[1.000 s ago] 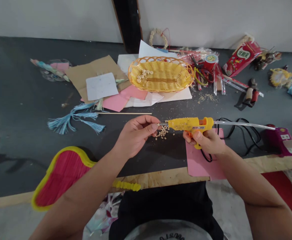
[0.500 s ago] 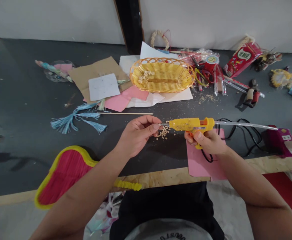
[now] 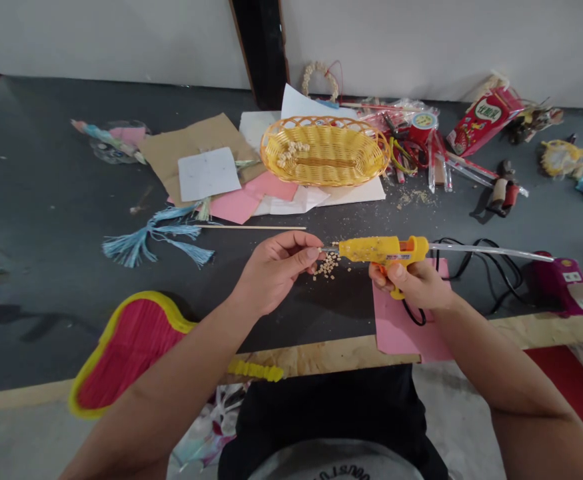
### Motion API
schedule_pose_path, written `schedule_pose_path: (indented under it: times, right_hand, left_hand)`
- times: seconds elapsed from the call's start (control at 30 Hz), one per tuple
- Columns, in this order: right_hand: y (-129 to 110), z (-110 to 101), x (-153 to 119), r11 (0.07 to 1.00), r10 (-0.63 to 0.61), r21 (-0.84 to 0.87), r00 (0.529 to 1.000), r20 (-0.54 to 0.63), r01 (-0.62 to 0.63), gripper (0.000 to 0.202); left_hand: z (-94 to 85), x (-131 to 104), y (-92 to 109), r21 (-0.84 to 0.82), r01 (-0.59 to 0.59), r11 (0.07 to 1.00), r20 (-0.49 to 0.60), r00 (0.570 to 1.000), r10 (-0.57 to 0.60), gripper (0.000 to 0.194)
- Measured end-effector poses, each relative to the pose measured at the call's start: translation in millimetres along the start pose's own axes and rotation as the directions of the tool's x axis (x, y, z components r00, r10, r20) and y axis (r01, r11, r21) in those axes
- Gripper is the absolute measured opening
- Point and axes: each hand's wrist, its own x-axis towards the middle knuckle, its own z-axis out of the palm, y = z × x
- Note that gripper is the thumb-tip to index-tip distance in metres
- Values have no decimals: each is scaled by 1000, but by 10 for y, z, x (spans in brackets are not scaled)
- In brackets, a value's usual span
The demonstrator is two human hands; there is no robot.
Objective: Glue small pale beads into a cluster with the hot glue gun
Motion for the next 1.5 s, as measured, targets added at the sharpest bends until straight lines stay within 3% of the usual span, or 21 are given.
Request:
schedule_pose_path:
  times: [1.17,1.37,1.5]
  right_hand:
    - [22,-12,-17,1000,-8,-14,1000,1,8,46]
    - [-35,-18,-10,995,50,84,999,-18,-48,48]
    - [-139,-68,-7,971,134,215,983,-123,-106,53]
  left_hand:
    - [-8,-6,-11,45,-8,999,-15,1000,8,27]
    - [-2,-2,19,11,-30,1000,-61,998,30,28]
    - [-14,12,37,1,-56,998,-68,996,56,26]
